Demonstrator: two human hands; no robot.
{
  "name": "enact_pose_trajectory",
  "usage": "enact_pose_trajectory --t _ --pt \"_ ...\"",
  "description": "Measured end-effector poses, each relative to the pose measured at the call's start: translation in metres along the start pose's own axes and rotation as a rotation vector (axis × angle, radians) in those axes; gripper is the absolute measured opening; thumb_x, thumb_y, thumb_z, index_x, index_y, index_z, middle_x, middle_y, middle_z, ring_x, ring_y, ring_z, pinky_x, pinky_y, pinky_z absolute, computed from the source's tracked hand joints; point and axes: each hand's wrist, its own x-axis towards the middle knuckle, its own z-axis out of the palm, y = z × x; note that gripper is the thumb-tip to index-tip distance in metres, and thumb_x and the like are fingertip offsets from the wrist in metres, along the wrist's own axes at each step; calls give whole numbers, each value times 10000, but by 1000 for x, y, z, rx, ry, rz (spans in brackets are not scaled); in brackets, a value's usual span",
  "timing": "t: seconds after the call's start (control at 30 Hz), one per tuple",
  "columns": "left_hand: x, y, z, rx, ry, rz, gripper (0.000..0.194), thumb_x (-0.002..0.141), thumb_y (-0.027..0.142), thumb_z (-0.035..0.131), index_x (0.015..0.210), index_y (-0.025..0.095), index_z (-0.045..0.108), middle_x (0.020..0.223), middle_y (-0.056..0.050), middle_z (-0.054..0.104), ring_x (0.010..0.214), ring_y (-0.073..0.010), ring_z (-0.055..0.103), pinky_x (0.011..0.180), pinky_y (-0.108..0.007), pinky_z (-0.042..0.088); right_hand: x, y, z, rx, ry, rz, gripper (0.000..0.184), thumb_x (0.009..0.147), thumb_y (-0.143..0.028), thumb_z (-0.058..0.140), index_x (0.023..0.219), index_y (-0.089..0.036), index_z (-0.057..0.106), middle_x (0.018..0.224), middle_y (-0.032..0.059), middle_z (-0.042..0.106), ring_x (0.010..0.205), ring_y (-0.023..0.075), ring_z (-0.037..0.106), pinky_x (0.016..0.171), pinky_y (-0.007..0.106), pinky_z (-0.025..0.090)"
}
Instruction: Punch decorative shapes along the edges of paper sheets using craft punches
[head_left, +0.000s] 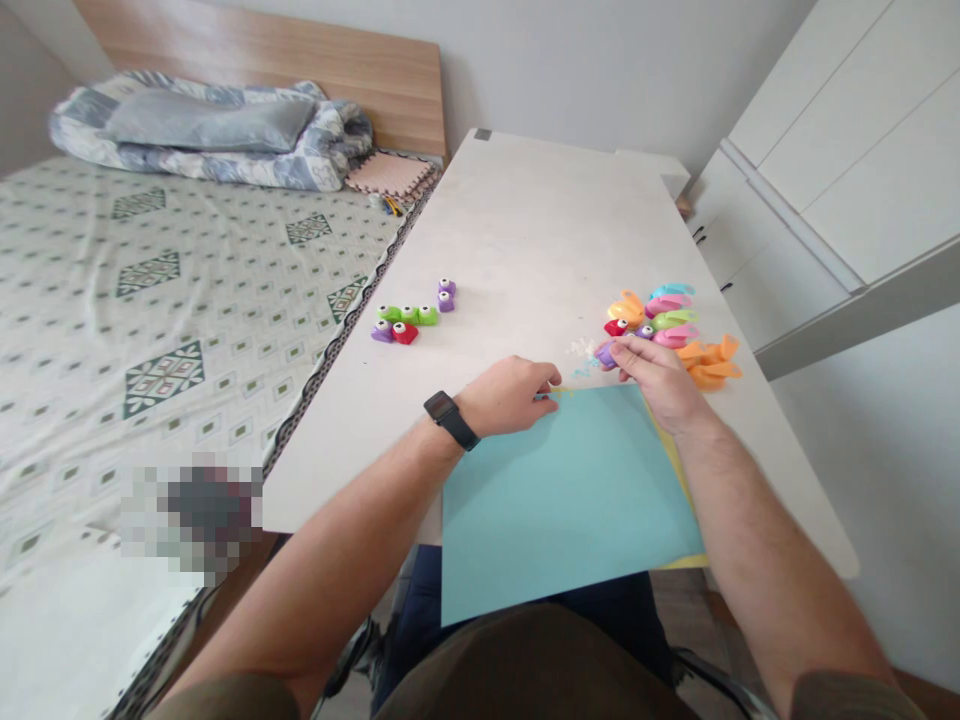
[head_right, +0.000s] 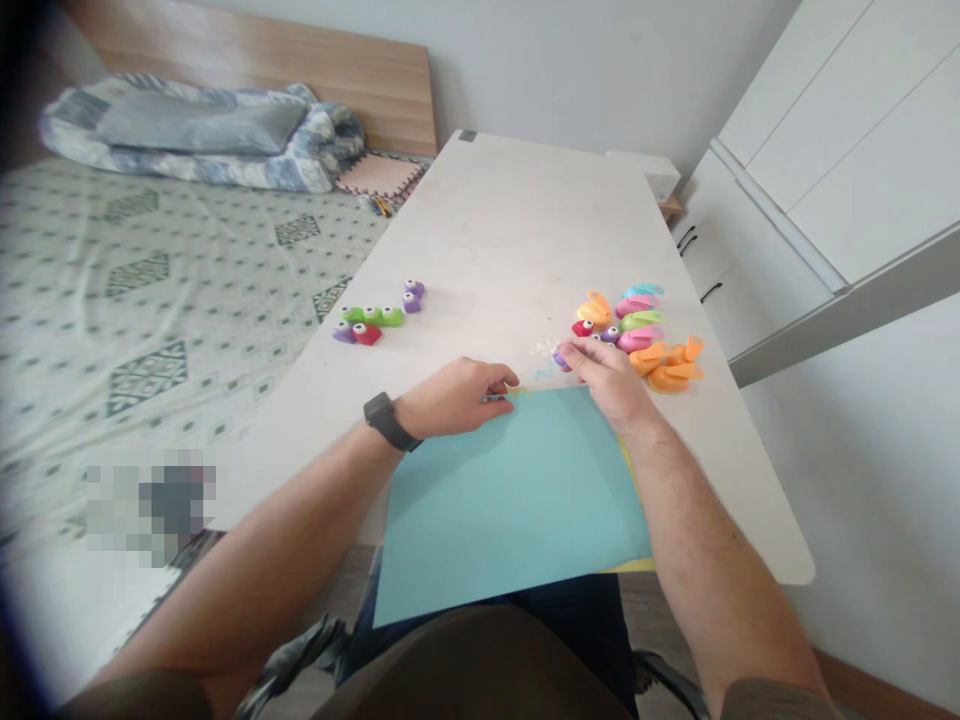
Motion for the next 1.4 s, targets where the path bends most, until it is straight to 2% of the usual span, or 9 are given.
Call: enact_pose_trajectory --t 0.17,0.3,0.4,0.57,0.77,0.97,1.17,1.3,1.4 --pt "0 -1 0 4 -2 -4 317 872 283 637 1163 175 700 1006 -46 776 874 -199 715 778 -293 539 1 -1 -3 -83 80 -66 393 886 -566 649 1104 -253 742 992 52 734 883 223 662 710 341 503" --pt "0 -2 0 -1 -10 0 288 877 271 625 1137 177 706 1002 -46 778 888 -198 717 781 -287 537 2 0 -10 -317 240 -205 422 890 -587 624 1116 -245 725 1045 72 723 930 244 664 854 409 532" --pt "-1 -1 -1 -6 -19 3 258 880 258 613 1105 177 712 997 -45 780 890 -194 718 786 -283 536 2 5 -15 -470 312 -228 463 870 -580 641 1159 -221 678 1022 91 727 863 245 669 823 433 547" --pt "-1 0 -3 -10 -30 9 217 878 247 608 1052 180 719 981 -42 780 864 -186 716 762 -277 528 3 14 -12 -727 270 -225 310 866 -495 660 1018 -224 645 926 95 729 788 257 647 768 429 515" --pt "-1 -1 -2 -7 -22 18 201 877 246 615 1036 182 720 960 -39 779 838 -182 712 744 -273 521 4 17 -13 -1099 215 -371 248 934 -396 551 969 -192 688 913 157 713 964 346 567 888 480 428" --pt "-1 0 -3 -10 -22 15 205 877 250 617 1038 177 722 964 -47 778 850 -184 713 751 -271 525 8 21 -19 -1173 223 -409 233 904 -350 573 984 -182 713 967 147 721 982 330 550 942 474 399" --pt "-2 -1 -3 -18 -18 25 201 869 243 614 1028 180 721 965 -47 779 850 -183 714 752 -270 524 12 33 -22 -1214 324 -358 285 869 -329 604 1085 -160 684 1049 176 675 1036 352 524 940 485 392" --pt "-2 -3 -2 -36 -21 23 204 851 230 622 1021 179 724 963 -47 781 855 -181 717 753 -264 526 12 35 -16 -1152 364 -379 355 856 -379 635 1135 -160 661 1029 171 658 1030 356 528 959 507 388" --pt "-2 -4 -2 -55 -24 21 219 843 219 624 1032 174 724 955 -46 782 853 -178 719 761 -259 529 13 23 -6 -1076 361 -438 353 873 -402 631 1136 -168 657 1052 166 656 1065 352 535 996 514 381"
